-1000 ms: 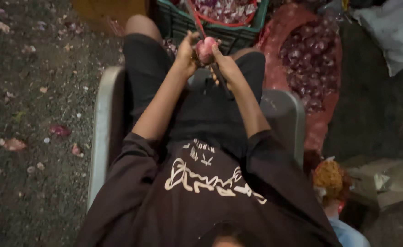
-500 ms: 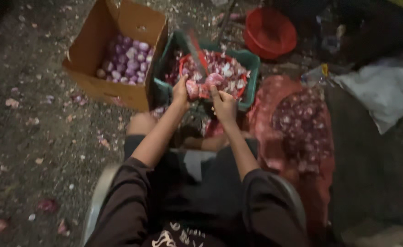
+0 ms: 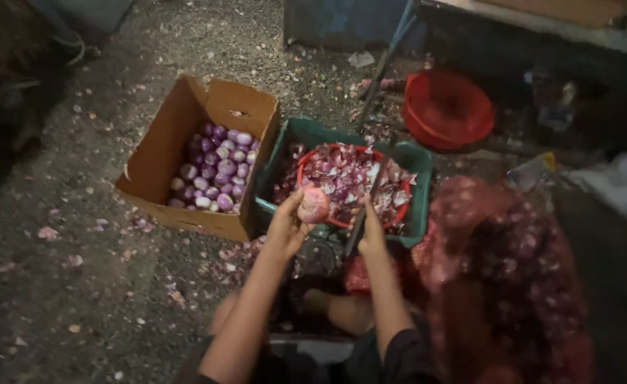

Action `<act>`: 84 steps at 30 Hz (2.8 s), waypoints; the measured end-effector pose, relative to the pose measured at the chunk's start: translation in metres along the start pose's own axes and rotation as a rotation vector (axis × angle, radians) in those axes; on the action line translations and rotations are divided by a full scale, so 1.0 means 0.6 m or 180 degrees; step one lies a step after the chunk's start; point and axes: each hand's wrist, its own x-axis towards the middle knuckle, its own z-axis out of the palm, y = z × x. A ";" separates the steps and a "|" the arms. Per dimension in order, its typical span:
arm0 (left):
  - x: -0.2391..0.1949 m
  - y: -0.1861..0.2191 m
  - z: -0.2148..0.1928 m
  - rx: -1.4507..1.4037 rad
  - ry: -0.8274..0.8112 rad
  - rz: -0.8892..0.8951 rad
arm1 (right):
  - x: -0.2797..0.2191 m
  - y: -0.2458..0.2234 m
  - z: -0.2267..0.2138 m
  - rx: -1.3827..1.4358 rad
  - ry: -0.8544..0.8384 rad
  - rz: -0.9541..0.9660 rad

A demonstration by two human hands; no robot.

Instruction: The person sits on a chair and peels red onions using a knife. They pick onions from a cardboard box, remove the outer layers, and place the peeled onions into a red basket while discarding the skins into a green crate.

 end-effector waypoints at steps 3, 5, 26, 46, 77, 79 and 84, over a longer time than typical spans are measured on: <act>-0.001 -0.002 -0.031 0.0132 -0.0088 0.0062 | -0.032 0.002 0.011 -0.0102 0.0135 -0.0240; 0.012 -0.009 -0.059 -0.0086 0.0391 -0.0008 | -0.075 -0.007 0.024 -0.0155 0.0109 -0.0430; 0.046 0.072 -0.075 -0.0039 0.0444 0.1355 | -0.338 0.093 0.126 -0.1836 -0.1829 -0.0581; 0.000 0.093 -0.020 0.0407 0.0836 0.1496 | -0.385 0.094 0.137 -0.2290 -0.2031 -0.0757; -0.006 -0.054 -0.038 0.1141 0.0261 0.1019 | -0.349 0.083 0.160 -0.1569 -0.1852 -0.0777; -0.004 -0.052 -0.026 0.0951 0.0377 0.0889 | -0.350 0.079 0.162 -0.1560 -0.1885 -0.0732; -0.030 0.010 0.025 -0.0077 0.0167 0.0036 | -0.355 0.064 0.160 -0.1510 -0.1816 -0.0381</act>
